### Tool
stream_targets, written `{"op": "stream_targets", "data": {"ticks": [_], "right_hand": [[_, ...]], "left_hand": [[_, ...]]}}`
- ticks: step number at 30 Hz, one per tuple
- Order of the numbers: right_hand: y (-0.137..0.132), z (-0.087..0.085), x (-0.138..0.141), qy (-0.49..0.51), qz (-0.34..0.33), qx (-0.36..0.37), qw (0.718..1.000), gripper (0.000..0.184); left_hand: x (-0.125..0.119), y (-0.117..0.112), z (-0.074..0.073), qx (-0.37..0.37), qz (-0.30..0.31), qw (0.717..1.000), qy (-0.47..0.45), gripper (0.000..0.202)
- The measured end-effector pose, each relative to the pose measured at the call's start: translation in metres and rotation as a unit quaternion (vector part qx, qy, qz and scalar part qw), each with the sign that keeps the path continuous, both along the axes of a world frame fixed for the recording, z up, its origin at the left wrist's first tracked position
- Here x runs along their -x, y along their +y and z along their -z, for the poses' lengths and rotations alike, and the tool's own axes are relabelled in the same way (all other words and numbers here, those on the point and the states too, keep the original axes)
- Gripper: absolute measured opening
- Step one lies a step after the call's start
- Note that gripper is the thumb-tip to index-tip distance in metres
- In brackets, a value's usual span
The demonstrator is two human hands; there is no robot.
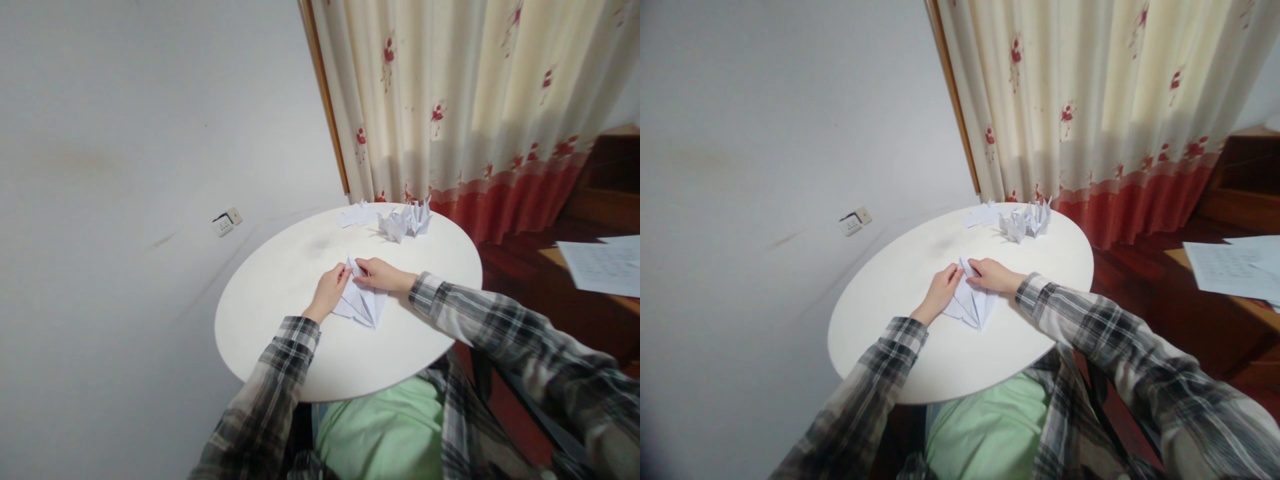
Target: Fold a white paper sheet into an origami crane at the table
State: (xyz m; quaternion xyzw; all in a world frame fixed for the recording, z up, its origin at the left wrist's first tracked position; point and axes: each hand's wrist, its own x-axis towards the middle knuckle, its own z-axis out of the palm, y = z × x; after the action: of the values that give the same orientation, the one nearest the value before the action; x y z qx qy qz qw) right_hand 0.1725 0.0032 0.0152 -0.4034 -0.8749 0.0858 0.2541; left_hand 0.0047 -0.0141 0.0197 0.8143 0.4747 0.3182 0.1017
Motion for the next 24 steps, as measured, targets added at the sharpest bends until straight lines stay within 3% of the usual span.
{"op": "stream_targets", "data": {"ticks": [24], "right_hand": [[0.0008, 0.001, -0.0008, 0.006, -0.006, -0.009, 1.0, 0.023]], "left_hand": [[0.0005, 0.0021, 0.0019, -0.013, 0.001, 1.0, 0.003, 0.029]]}}
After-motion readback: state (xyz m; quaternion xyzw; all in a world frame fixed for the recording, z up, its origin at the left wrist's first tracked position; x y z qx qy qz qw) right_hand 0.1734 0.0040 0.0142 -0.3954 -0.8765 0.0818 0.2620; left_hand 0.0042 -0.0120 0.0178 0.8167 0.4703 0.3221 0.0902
